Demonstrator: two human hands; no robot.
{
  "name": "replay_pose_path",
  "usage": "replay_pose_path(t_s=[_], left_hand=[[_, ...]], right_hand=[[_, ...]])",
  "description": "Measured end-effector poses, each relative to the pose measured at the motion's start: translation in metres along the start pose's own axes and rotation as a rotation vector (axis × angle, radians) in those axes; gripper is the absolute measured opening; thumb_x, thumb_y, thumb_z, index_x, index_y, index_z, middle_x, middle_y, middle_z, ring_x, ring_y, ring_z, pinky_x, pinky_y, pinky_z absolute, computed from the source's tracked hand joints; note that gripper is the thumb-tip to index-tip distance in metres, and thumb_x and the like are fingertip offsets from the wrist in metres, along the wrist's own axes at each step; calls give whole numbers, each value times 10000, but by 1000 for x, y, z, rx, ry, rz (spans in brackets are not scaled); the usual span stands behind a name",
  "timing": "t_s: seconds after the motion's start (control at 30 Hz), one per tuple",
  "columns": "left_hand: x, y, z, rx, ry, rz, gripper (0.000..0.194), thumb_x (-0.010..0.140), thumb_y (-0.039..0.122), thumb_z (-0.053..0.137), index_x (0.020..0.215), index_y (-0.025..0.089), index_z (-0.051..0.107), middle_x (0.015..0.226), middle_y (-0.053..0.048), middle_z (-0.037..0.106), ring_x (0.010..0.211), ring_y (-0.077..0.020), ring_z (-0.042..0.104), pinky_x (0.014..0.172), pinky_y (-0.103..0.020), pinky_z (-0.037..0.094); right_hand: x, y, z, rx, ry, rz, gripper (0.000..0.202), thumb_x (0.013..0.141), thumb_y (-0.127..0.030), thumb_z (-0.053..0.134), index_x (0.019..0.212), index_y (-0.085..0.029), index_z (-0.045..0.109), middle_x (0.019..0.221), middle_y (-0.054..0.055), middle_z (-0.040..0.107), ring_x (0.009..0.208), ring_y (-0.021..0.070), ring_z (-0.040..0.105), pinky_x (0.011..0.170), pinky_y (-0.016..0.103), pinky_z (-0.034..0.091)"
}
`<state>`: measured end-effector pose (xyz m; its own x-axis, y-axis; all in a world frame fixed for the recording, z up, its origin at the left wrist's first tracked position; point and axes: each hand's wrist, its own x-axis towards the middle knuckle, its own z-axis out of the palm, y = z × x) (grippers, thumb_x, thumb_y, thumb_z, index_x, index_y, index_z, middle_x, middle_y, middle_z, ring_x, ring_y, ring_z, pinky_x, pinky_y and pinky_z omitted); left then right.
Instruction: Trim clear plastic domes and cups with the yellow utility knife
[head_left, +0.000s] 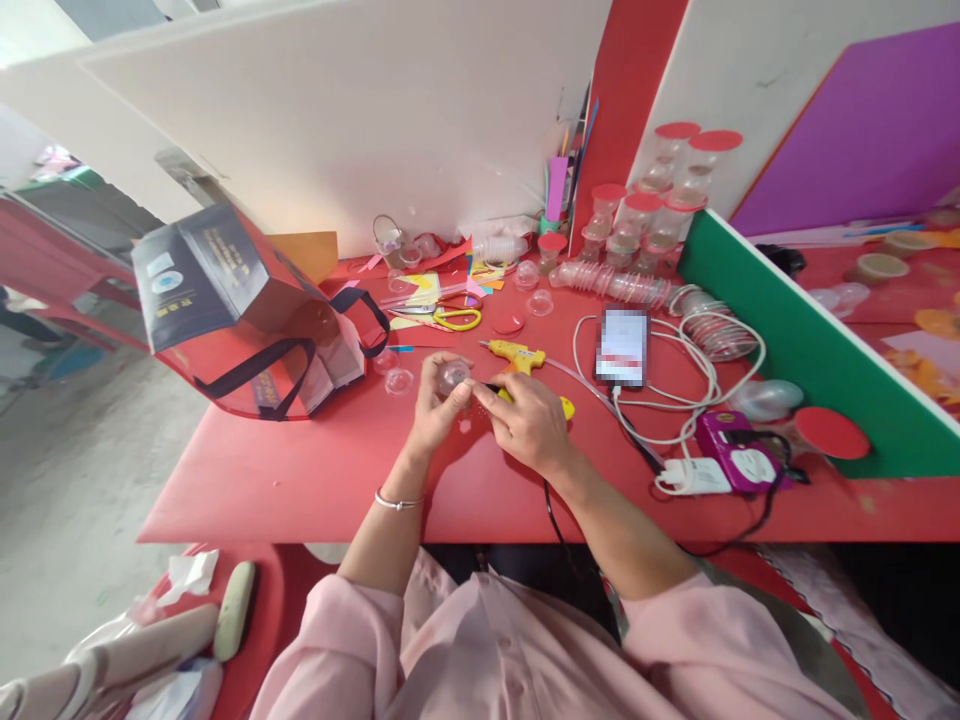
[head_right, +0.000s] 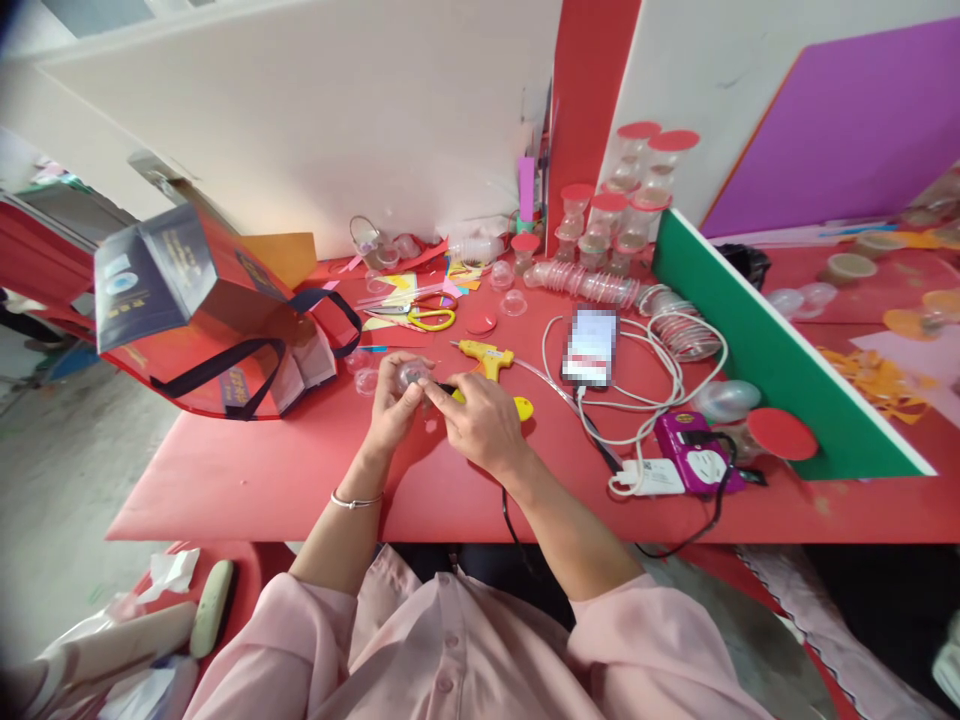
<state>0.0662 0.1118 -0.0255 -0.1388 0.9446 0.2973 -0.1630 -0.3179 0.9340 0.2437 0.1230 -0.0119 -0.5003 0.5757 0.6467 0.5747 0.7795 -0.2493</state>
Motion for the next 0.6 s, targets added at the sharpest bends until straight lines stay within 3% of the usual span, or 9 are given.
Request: replay_pose_path(t_s=[0.4, 0.6], left_hand=[[0, -2, 2, -42, -22, -26, 433, 844, 450, 777, 1156, 269, 538, 1127, -40, 640, 562, -50, 537, 518, -214, 486], [1, 0, 4, -17, 73, 21, 387, 862, 415, 765, 1140, 259, 546, 997, -28, 650, 690, -105, 615, 552, -210, 496]], right_hand=[[-2, -2, 5, -16, 25, 76, 515, 959, -169, 550, 1433, -367, 591, 1035, 61, 660, 934, 206, 586, 797, 336, 474], [-1, 2, 3, -63, 61, 164, 511, 943, -131, 535, 1408, -325, 622, 1047, 74, 674, 936, 214, 605, 793, 337, 485]])
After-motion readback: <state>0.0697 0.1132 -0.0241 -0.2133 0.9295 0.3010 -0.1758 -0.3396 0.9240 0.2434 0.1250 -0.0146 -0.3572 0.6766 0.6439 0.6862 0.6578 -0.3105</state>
